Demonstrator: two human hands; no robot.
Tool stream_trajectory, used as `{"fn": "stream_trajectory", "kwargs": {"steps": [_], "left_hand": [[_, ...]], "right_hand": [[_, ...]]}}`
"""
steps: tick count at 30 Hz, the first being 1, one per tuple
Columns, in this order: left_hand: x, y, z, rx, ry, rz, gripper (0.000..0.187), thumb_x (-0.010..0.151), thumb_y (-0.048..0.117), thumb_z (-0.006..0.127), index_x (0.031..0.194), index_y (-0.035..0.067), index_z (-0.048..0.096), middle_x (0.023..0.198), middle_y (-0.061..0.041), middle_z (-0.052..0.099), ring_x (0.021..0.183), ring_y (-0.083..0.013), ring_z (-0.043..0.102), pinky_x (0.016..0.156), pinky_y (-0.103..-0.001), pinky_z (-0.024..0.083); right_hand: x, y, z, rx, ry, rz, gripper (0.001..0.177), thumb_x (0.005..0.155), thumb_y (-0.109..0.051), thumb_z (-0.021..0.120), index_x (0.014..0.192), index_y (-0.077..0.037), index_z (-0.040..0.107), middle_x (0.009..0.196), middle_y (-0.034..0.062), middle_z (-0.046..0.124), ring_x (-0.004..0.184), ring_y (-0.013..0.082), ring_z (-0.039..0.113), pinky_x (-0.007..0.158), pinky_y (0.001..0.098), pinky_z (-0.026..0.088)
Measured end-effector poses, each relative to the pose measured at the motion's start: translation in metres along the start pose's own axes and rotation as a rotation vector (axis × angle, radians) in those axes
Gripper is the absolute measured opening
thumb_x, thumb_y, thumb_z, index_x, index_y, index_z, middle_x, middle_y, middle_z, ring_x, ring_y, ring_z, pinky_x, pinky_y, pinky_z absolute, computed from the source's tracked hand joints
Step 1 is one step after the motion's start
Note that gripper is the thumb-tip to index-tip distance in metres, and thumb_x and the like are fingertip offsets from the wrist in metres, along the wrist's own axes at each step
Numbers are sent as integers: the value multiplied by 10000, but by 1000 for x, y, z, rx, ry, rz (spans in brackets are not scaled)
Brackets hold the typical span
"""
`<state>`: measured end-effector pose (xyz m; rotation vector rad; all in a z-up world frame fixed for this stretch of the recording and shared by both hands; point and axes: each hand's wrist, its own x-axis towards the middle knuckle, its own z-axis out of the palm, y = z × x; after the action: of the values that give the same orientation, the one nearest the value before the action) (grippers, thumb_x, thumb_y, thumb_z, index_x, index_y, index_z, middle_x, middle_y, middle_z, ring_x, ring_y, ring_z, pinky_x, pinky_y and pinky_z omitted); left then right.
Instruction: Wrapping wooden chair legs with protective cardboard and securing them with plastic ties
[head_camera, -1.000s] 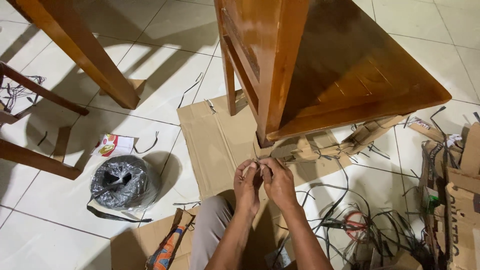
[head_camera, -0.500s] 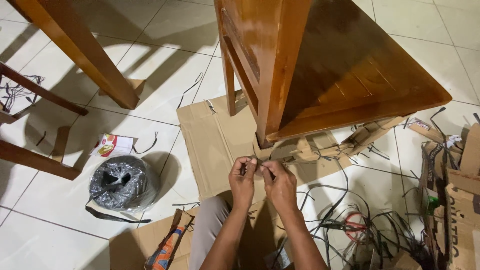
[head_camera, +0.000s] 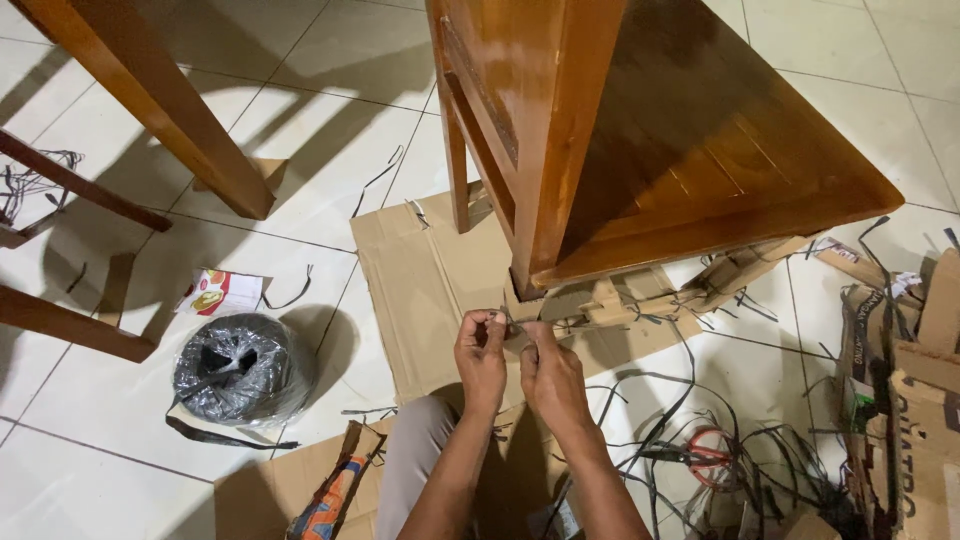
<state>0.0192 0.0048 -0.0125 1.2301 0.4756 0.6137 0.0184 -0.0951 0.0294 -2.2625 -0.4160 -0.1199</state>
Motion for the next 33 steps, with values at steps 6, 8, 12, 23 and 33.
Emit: {"fn": "stream_trajectory", "kwargs": {"steps": [6, 8, 12, 23, 33], "left_hand": [[3, 20, 2, 49, -29, 98, 141, 1019, 56, 637, 878, 52, 641, 689, -63, 582, 668, -131, 519, 647, -326, 470], [6, 11, 6, 54, -15, 104, 143, 1015, 39, 626, 873, 60, 626, 671, -53, 575, 646, -128, 531, 637, -313, 476], [14, -3, 14, 66, 5, 131, 150, 1005, 23, 612, 864, 72, 604, 645, -52, 576, 595, -120, 525, 592, -298, 475], [8, 7, 26, -4, 104, 40, 139, 978, 1, 614, 857, 68, 596, 660, -64, 583, 641, -137, 510, 620, -314, 457], [-17, 34, 25, -70, 68, 65, 147, 1026, 5, 572, 893, 55, 532, 839, -121, 680, 795, -149, 519, 774, -365, 460]], "right_hand": [[14, 17, 7, -79, -103, -15, 207, 909, -123, 597, 1065, -181, 719, 723, 177, 749, 748, 420, 741, 672, 566, 565], [15, 30, 12, -39, -110, 3, 186, 910, -130, 597, 1032, -184, 727, 761, 151, 769, 784, 405, 751, 701, 538, 581], [10, 39, 10, 132, -90, 61, 148, 910, -123, 598, 939, -178, 732, 747, 140, 756, 761, 375, 748, 683, 469, 574], [-8, 62, 42, 661, -56, 237, 164, 933, -36, 487, 873, -108, 622, 526, 27, 427, 516, 159, 480, 513, 302, 493], [4, 57, 37, 1169, -64, 610, 68, 946, -55, 484, 945, -96, 538, 647, -18, 332, 592, 119, 393, 560, 268, 395]]}}
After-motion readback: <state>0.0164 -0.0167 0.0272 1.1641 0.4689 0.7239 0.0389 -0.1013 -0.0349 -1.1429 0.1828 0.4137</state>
